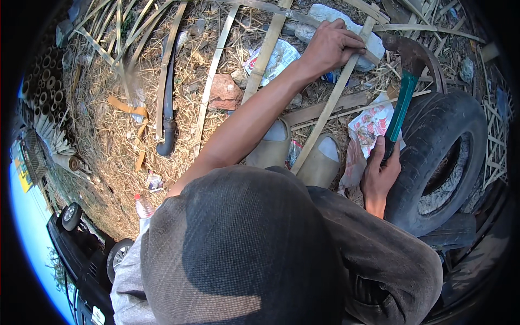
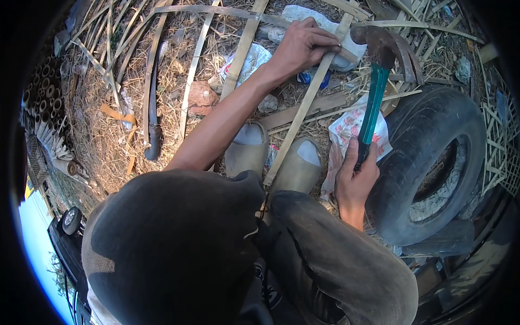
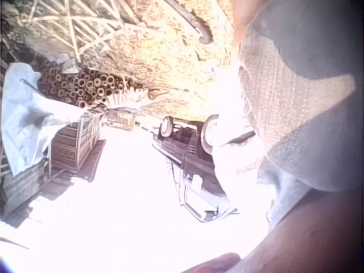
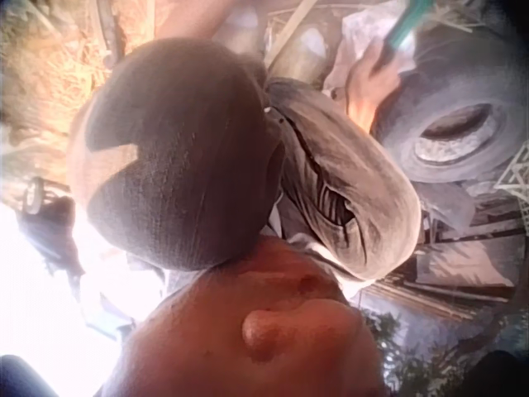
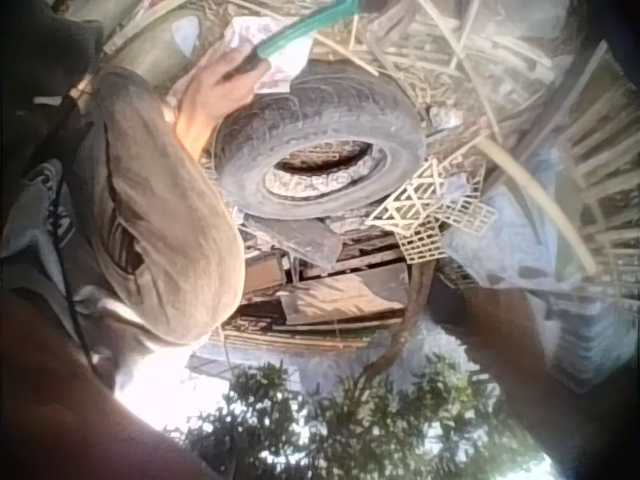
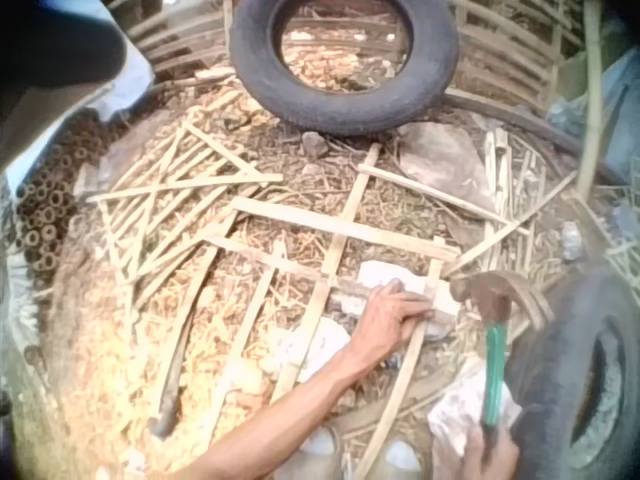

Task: The person assembles a bamboo lattice structure by positioning thin wood strips and securing them at junctions with a hammer and small nails.

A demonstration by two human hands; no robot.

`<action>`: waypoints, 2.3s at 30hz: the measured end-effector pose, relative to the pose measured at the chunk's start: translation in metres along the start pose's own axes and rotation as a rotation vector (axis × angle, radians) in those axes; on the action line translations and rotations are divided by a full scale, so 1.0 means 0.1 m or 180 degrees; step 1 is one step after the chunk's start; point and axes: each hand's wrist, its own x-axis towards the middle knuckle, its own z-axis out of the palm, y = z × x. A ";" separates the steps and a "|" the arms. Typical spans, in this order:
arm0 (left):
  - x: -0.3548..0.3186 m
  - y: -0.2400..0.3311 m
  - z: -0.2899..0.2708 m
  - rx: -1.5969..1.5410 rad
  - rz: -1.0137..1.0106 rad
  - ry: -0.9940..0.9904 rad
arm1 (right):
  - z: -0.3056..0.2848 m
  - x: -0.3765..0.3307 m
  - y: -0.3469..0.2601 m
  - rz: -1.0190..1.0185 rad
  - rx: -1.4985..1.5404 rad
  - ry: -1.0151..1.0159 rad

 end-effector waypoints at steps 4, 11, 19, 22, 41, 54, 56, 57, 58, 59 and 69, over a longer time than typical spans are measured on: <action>0.06 0.01 -0.01 0.0211 0.0071 0.0070 | 0.02 0.07 0.09 -0.0312 -0.0699 -0.0277; 0.08 -0.01 -0.04 0.0046 0.0131 -0.0063 | 0.05 0.02 0.14 -0.0218 -0.0185 -0.0052; 0.13 0.11 -0.11 -0.0096 -0.0208 -0.0140 | -0.02 -0.02 0.06 -0.0255 -0.0135 -0.0025; 0.13 0.14 -0.07 -0.0063 -0.0237 -0.0153 | 0.01 0.04 0.11 -0.0194 -0.0157 -0.0126; 0.11 0.13 -0.10 0.0039 -0.0086 -0.0285 | 0.05 0.03 0.07 -0.0026 -0.0173 -0.0158; 0.08 0.11 -0.11 0.0127 -0.0138 -0.0291 | 0.00 0.12 -0.04 0.0250 -0.0031 -0.0433; 0.09 0.13 -0.07 0.0108 -0.0116 -0.0233 | 0.00 0.17 0.07 -0.0107 -0.0188 -0.0359; 0.10 0.14 -0.05 0.0093 -0.0098 -0.0183 | 0.01 0.19 0.10 -0.0458 -0.0339 -0.0290; 0.10 0.14 -0.04 0.0104 -0.0103 -0.0182 | 0.04 0.19 0.10 -0.0462 -0.0332 -0.0298; 0.09 0.15 -0.03 0.0087 -0.0117 -0.0169 | 0.08 0.19 0.08 -0.0317 0.0143 -0.0325; 0.02 0.10 -0.10 0.0170 -0.0096 -0.0156 | 0.22 0.33 -0.15 0.0848 0.0802 -0.0882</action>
